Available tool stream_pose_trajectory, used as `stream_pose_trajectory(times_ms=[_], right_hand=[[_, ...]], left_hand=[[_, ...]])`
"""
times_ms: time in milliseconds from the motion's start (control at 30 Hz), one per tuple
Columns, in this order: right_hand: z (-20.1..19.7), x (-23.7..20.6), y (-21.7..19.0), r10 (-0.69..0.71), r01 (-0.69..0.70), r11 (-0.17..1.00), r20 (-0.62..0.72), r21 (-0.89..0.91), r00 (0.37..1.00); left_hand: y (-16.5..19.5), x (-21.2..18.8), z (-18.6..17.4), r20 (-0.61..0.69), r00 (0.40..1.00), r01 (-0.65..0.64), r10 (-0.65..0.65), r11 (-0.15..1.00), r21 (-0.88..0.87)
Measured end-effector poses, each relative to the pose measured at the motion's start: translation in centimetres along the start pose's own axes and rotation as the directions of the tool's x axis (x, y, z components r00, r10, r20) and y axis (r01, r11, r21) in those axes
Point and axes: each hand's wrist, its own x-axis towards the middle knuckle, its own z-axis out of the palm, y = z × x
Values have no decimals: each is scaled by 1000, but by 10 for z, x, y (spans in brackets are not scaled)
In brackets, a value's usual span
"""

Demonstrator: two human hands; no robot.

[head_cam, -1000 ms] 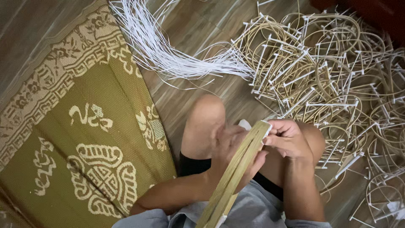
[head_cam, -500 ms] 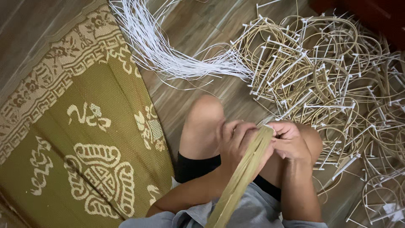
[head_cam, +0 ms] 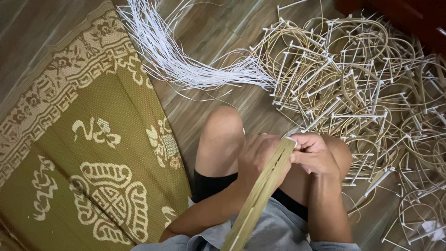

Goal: The person sits on the floor and assembles a craft item by wrapping white plastic strips around a curved wooden frame. They use scissors to cut the strips to length and secure them with small white plastic fasteners. The person handles the frame and strips by hand, working on a single unit throughout the clip.

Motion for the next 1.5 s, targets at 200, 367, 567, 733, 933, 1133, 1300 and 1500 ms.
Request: stream_pose_trajectory(times_ms=[200,367,567,733,933,1133,1300,1500], right_hand=[[-6,-2,0,7,-7,1000,23,-12,1000],[-7,-1,1,-12,11,1000,61,15,998],[1,1,-2,12,-11,999,14,-40,1000],[7,1,-6,52,-54,995,-26,-85,998],[5,-4,-2,0,0,1000,15,-25,1000],[8,-7,-4,-18,16,995,-22,-94,1000],[35,1,-15,-69,70,993,19,-95,997],[63,8,-32,-70,66,990,-31,-123,997]], left_hand=[[-1,0,-5,38,998,43,-40,995,-87],[-4,-3,-5,97,987,142,-124,967,-210],[-6,-9,10,-35,998,48,-51,995,-87],[-8,-13,9,-27,998,53,-55,996,-77],[-11,-6,-14,117,985,156,-130,956,-248],[-20,5,-16,323,914,348,-244,880,-322],[-36,3,-26,142,990,54,-12,952,-302],[-54,10,-15,-15,898,224,-439,486,-845]])
